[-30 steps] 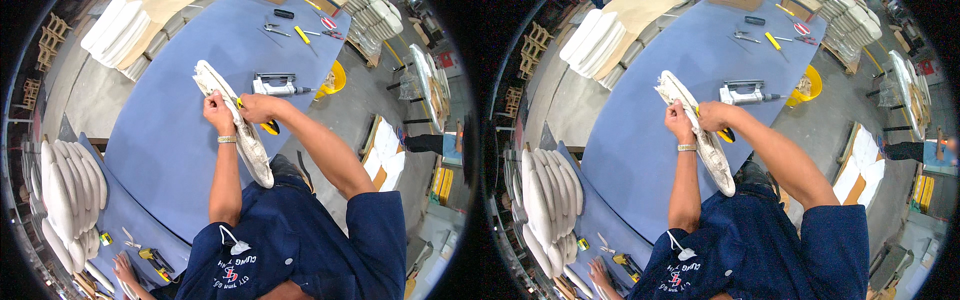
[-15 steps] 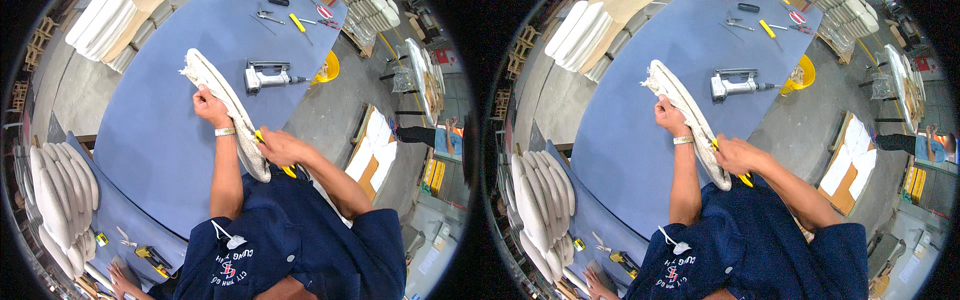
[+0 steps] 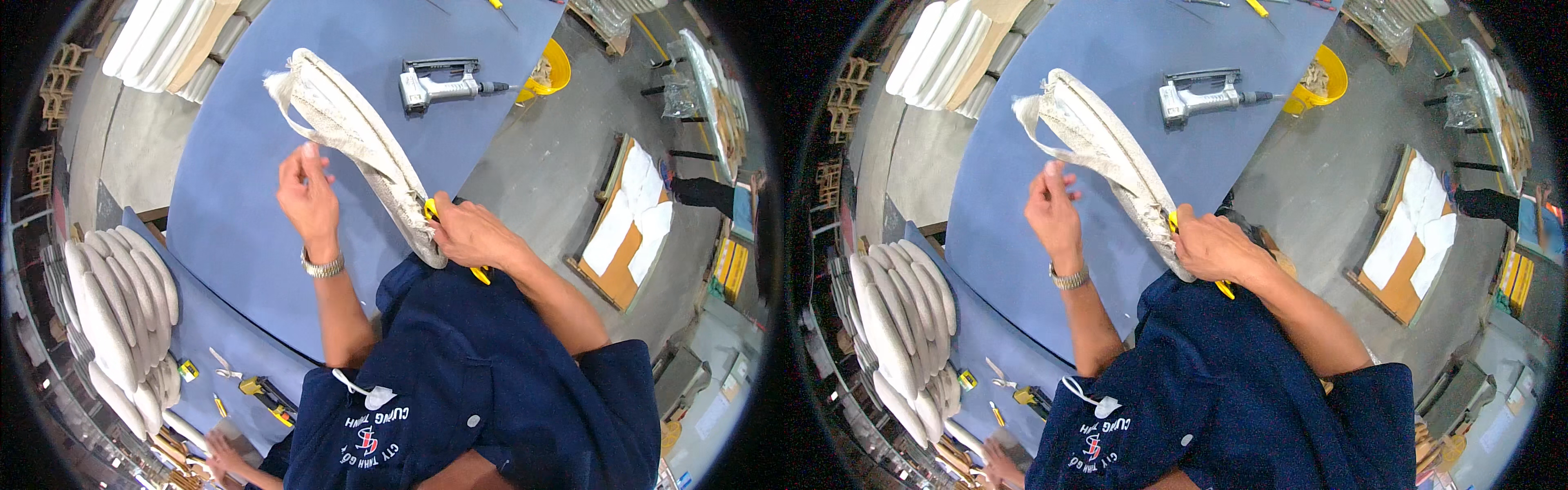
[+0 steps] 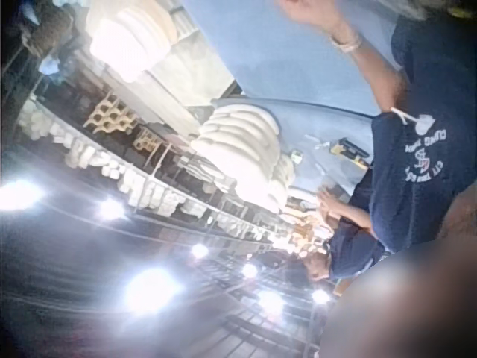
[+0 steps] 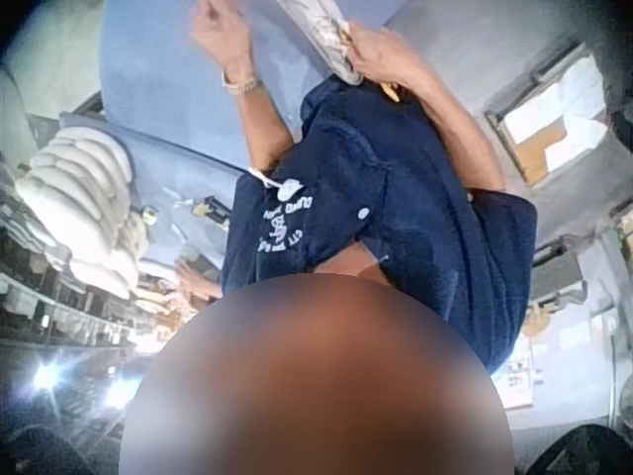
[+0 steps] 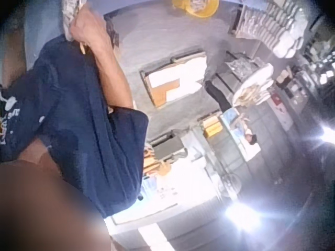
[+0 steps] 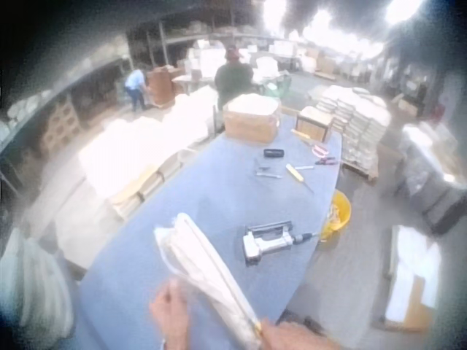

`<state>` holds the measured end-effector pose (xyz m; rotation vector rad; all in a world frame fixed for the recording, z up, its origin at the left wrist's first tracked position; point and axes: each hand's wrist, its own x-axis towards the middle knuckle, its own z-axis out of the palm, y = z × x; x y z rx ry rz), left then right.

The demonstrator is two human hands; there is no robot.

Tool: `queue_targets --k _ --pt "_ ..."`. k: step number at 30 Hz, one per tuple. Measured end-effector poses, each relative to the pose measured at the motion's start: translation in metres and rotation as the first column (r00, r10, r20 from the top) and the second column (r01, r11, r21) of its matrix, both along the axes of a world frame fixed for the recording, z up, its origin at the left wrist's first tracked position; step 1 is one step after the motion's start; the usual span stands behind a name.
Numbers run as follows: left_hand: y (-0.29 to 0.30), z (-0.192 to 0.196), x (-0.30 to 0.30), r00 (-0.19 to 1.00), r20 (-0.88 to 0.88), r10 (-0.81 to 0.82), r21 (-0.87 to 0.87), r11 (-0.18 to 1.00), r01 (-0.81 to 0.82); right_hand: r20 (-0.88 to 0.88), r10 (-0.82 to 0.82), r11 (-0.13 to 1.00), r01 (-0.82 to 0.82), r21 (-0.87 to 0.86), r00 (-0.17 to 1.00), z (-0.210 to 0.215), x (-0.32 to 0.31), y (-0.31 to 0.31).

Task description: The person wraps a white fabric cover around a cushion, trims excess fabric with a utility knife, and secures the fabric using a staple gun. The person repeats this process on multiple cushions, folding edges and stapling them in place.

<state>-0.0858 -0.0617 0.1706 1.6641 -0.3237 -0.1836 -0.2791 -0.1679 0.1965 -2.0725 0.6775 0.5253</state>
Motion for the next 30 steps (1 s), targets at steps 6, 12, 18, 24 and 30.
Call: queue_targets --k 6,12,18,24,30 --pt "0.023 0.0 -0.058 0.92 0.187 -0.344 0.536 0.82 0.197 0.066 -0.01 0.998 0.015 -0.065 0.998 -0.005 -0.002 0.016" --pt "-0.001 -0.02 -0.072 0.848 0.352 -0.396 0.64 0.763 0.091 0.065 -0.01 0.997 0.015 -0.072 0.998 -0.006 0.0 0.02" --pt "0.0 -0.028 -0.067 0.776 0.442 -0.451 0.475 0.851 0.224 0.066 -0.022 0.994 0.029 -0.103 0.998 -0.003 -0.006 0.012" --pt "0.0 -0.077 -0.082 0.92 -0.34 -0.195 -0.326 0.942 0.079 0.058 0.031 0.998 -0.028 -0.05 0.998 0.0 -0.004 0.002" --pt "0.001 -0.089 -0.084 0.834 -0.505 -0.223 -0.515 0.853 -0.084 0.009 0.071 0.997 -0.071 -0.033 0.997 0.003 -0.007 0.006"
